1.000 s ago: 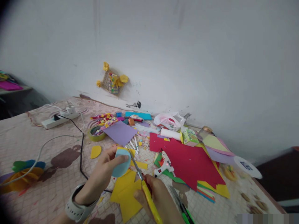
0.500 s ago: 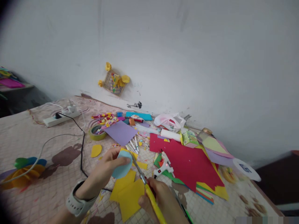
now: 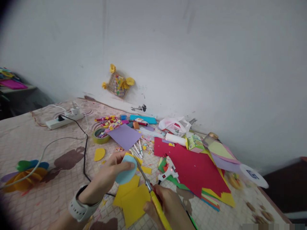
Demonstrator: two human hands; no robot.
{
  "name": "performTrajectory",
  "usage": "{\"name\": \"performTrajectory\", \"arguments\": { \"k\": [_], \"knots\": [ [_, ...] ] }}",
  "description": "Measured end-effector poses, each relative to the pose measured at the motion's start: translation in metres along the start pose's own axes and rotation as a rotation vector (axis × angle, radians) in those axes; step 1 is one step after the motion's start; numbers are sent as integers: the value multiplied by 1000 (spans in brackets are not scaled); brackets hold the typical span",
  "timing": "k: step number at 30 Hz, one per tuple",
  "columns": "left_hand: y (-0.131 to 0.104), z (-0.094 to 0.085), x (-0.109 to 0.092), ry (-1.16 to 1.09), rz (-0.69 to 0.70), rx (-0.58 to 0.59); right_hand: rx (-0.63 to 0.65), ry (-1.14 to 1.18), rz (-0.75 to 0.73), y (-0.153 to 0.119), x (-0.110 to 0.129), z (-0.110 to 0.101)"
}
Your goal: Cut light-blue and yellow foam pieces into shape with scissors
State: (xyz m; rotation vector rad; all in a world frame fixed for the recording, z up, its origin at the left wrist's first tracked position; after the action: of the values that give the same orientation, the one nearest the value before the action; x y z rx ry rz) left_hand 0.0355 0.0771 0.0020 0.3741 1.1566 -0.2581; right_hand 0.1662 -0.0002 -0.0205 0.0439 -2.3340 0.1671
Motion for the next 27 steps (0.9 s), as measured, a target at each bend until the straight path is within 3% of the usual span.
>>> {"name": "performTrajectory", "arguments": {
  "k": [4, 15, 27],
  "knots": [
    [0, 0, 2, 2, -17, 4, -3, -99, -54, -5, 13, -5],
    [0, 1, 4, 5, -51, 12, 36, -59, 86, -8, 5, -4],
    [-1, 0, 8, -3, -67, 11, 38, -7, 116, -8, 0, -4]
  ]
}}
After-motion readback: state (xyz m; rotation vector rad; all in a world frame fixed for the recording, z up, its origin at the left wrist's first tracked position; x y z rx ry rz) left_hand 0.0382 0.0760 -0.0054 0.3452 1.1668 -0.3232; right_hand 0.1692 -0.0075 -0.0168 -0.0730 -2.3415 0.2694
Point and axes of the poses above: each hand's wrist, its own y-axis towards the middle knuckle, its own z-axis out of the palm, x = y × z, the point moved 9 cm from there along y, towards the middle knuckle, and after that the axes turned 13 degrees about z, right-handed, at the moved point
